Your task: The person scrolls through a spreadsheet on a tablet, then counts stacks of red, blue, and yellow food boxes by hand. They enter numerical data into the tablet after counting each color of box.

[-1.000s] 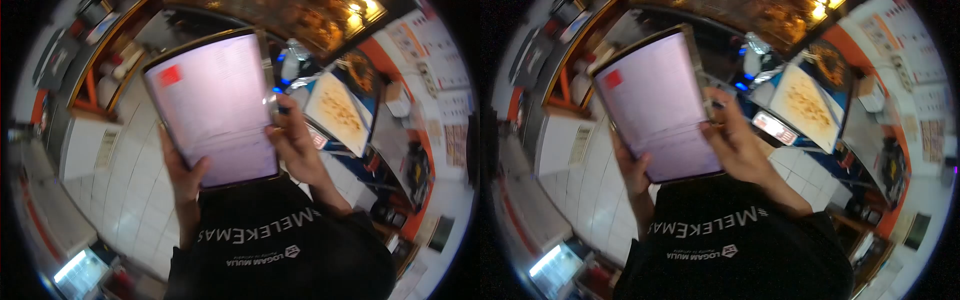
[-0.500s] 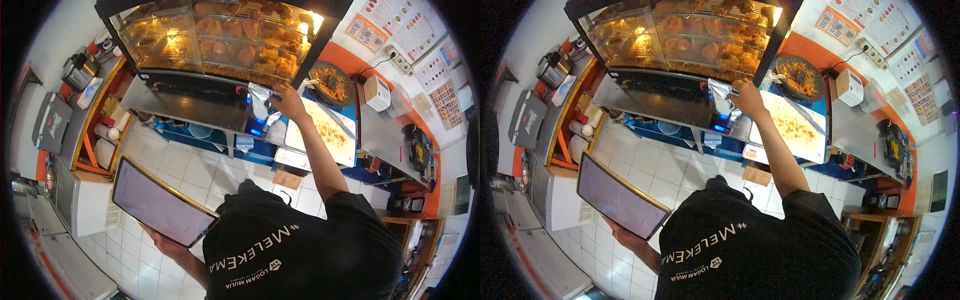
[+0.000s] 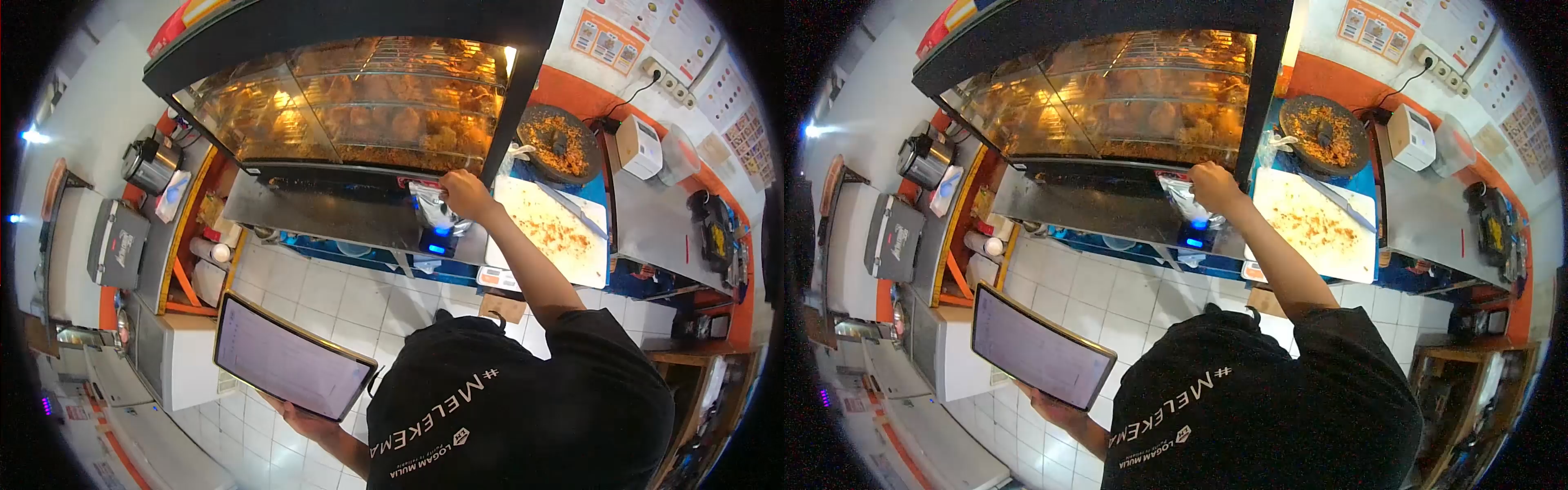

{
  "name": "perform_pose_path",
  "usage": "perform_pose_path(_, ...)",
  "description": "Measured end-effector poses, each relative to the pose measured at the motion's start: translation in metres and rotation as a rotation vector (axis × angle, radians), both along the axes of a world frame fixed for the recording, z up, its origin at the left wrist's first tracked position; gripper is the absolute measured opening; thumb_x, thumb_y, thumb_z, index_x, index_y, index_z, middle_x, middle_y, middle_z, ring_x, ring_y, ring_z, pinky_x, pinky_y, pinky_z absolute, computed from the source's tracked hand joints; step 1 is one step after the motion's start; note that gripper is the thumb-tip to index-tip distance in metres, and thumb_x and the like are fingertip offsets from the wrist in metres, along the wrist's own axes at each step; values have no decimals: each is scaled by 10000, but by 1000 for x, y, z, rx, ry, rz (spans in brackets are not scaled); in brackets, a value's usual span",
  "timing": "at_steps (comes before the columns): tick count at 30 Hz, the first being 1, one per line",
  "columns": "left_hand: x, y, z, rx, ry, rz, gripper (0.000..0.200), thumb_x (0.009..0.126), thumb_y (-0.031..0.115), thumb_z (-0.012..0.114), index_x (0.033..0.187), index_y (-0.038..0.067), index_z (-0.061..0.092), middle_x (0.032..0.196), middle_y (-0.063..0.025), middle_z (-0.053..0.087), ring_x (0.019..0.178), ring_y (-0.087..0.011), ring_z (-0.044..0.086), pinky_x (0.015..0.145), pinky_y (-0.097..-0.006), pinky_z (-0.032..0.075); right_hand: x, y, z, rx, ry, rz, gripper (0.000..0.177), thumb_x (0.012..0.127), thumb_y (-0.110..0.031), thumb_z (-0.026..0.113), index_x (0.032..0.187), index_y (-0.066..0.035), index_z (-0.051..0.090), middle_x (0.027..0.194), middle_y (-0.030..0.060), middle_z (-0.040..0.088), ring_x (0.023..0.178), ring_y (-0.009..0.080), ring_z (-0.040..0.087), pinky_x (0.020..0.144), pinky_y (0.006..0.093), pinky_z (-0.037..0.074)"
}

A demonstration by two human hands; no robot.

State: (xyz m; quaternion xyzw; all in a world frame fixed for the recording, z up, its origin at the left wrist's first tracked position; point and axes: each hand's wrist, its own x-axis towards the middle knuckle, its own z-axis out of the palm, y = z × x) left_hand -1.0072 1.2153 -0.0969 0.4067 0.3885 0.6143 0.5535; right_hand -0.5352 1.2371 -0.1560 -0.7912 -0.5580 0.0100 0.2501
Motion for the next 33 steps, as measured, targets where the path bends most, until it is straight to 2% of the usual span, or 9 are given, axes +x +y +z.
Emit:
perform_pose_path(1,3,1,-2,6,22,1,901,805,454,516,1540,85,146,1557,-192,187,1401,-388,259,1114,-500,294,1,1,5,-11,-24,-5,164,755,-142,710,849,-16,664,933,182,668,922,375,630,812,461,501)
perform_pose_path(2,8,3,-2,13,44,2,901,806,457,512,1540,85,145,1560,-192,181,1405,-390,251,1117,-502,288,4,8,12,-222,-28,-4,183,772,-161,689,892,-25,665,962,170,666,923,361,637,803,458,512)
perform_pose_path(6,33,5,9,35,121,43,901,804,460,499,1540,82,143,1563,-195,173,1411,-392,238,1125,-503,272,0,32,10,-41,39,53,156,792,-169,641,845,-23,663,898,186,651,887,377,630,778,466,501)
perform_pose_path(10,50,10,13,54,61,13,894,806,456,495,1538,78,149,1561,-197,178,1408,-387,244,1124,-507,269,0,35,8,21,7,182,151,834,-129,618,936,-33,674,936,172,676,930,358,648,786,491,495)
perform_pose_path(13,61,12,15,59,24,-6,871,815,434,495,1534,68,167,1557,-198,193,1400,-385,259,1122,-507,269,1,31,18,-75,5,225,158,843,-137,616,956,-37,663,959,154,670,959,336,641,800,481,480)
perform_pose_path(17,79,11,23,45,75,-16,828,842,432,433,1542,103,137,1555,-176,202,1414,-352,244,1125,-500,276,3,30,12,-40,-4,197,186,846,-160,609,984,-41,647,999,139,637,925,336,637,804,468,472)
perform_pose_path(22,88,15,20,13,37,-29,840,829,387,482,1539,81,156,1551,-187,210,1402,-364,264,1118,-493,286,-2,39,8,-50,18,180,173,834,-143,607,982,-59,637,992,121,614,1010,302,607,818,466,461)
perform_pose_path(26,90,20,12,-9,22,-26,852,815,359,507,1542,82,158,1560,-191,196,1406,-368,260,1123,-494,283,0,41,-10,105,-49,250,148,829,-94,600,969,-78,646,992,95,623,1000,281,616,821,441,439)
perform_pose_path(33,91,31,-1,16,12,-52,849,813,347,506,1545,95,158,1567,-182,182,1414,-360,249,1128,-497,280,7,33,-10,89,-76,193,175,816,-115,609,980,-79,660,1014,96,637,999,270,624,819,419,451)
